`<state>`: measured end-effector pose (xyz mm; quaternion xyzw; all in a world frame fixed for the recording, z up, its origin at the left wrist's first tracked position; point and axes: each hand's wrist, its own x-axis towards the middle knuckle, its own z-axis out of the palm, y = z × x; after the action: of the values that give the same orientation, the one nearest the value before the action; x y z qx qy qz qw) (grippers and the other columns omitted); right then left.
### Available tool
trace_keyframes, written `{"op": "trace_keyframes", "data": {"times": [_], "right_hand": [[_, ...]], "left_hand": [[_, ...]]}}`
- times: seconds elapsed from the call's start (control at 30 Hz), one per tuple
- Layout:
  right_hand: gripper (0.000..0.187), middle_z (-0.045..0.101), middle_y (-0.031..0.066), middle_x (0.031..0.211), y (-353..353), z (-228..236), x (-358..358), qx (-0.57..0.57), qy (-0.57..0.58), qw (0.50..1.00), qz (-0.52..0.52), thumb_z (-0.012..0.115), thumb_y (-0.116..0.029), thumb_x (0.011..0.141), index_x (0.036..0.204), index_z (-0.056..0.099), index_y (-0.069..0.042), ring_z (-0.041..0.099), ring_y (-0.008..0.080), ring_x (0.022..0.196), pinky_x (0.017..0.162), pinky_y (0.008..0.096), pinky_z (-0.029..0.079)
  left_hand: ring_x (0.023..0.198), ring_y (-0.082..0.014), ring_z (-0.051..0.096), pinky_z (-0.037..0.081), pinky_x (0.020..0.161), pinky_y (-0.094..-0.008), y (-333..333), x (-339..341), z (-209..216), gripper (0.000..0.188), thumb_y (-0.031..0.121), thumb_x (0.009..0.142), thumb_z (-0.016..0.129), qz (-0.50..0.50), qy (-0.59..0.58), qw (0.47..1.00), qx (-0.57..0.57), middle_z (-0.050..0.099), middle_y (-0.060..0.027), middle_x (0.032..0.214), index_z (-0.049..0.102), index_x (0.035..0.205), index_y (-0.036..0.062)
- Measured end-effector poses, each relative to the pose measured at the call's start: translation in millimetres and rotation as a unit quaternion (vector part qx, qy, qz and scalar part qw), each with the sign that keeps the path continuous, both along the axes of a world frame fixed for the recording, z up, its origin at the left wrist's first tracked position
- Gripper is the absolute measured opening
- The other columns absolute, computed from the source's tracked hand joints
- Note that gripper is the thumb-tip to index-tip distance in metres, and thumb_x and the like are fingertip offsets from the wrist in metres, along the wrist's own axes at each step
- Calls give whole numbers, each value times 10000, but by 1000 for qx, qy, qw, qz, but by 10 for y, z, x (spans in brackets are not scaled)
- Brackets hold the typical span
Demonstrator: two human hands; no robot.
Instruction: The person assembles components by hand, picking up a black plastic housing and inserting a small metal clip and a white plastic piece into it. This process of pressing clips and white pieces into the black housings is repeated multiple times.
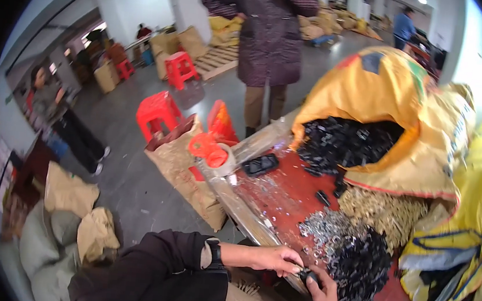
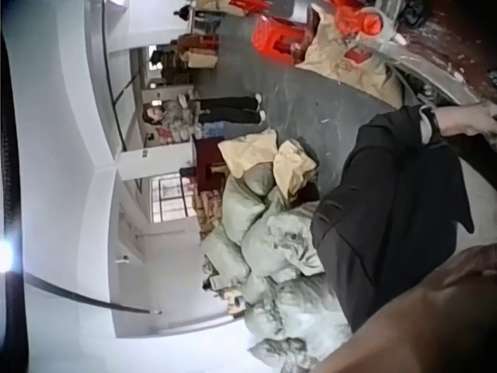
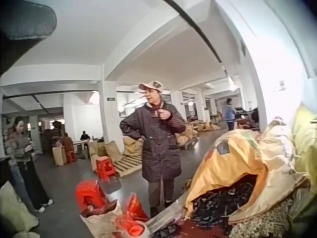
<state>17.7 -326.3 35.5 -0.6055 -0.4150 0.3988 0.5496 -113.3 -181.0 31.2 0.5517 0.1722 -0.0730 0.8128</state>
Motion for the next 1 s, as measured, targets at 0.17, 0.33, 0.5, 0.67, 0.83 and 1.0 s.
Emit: {"op": "trace_keyframes", "data": {"times": [0.17,0.33,0.5,0.67,0.83,1.0], "right_hand": [[265,498,10,614,34,-195,-33,58,-81,994,-36,450,-249,822,791,518,5,468,66,564,523,216,393],[171,513,26,803,50,211,28,-116,13,989,96,406,-128,855,882,510,5,462,104,737,654,226,379],[241,510,27,721,210,133,25,-115,6,990,86,400,-211,854,817,510,0,464,93,627,543,218,381],[328,508,29,639,110,45,115,-113,15,993,15,393,-294,853,753,511,-5,466,82,518,433,210,383],[408,499,32,609,126,173,142,-133,79,985,77,363,-360,860,705,514,-15,439,86,428,324,210,342],[421,484,21,602,89,160,151,-133,100,986,-3,351,-370,863,693,522,-26,424,75,432,326,204,332]], "left_hand": [[571,-75,481,399,484,-196,-31,-12,-86,257,187,769,553,-12,-34,998,54,511,-4,660,521,935,-7],[536,-83,482,398,457,-208,-64,-13,-47,244,154,759,556,21,-45,999,15,513,-17,625,515,925,-20],[490,-93,483,401,427,-218,-50,20,-13,190,107,737,579,49,-69,994,67,524,-28,628,530,861,-28],[492,-94,488,408,428,-214,-21,86,19,207,117,738,584,32,-77,994,73,524,-30,629,523,875,-26],[516,-87,494,423,456,-206,-9,-16,69,235,145,740,595,-32,-20,999,7,522,-24,642,525,901,-12],[549,-73,498,429,489,-198,-27,78,3,244,163,747,598,-6,19,999,-34,520,-13,655,530,919,4]]}}
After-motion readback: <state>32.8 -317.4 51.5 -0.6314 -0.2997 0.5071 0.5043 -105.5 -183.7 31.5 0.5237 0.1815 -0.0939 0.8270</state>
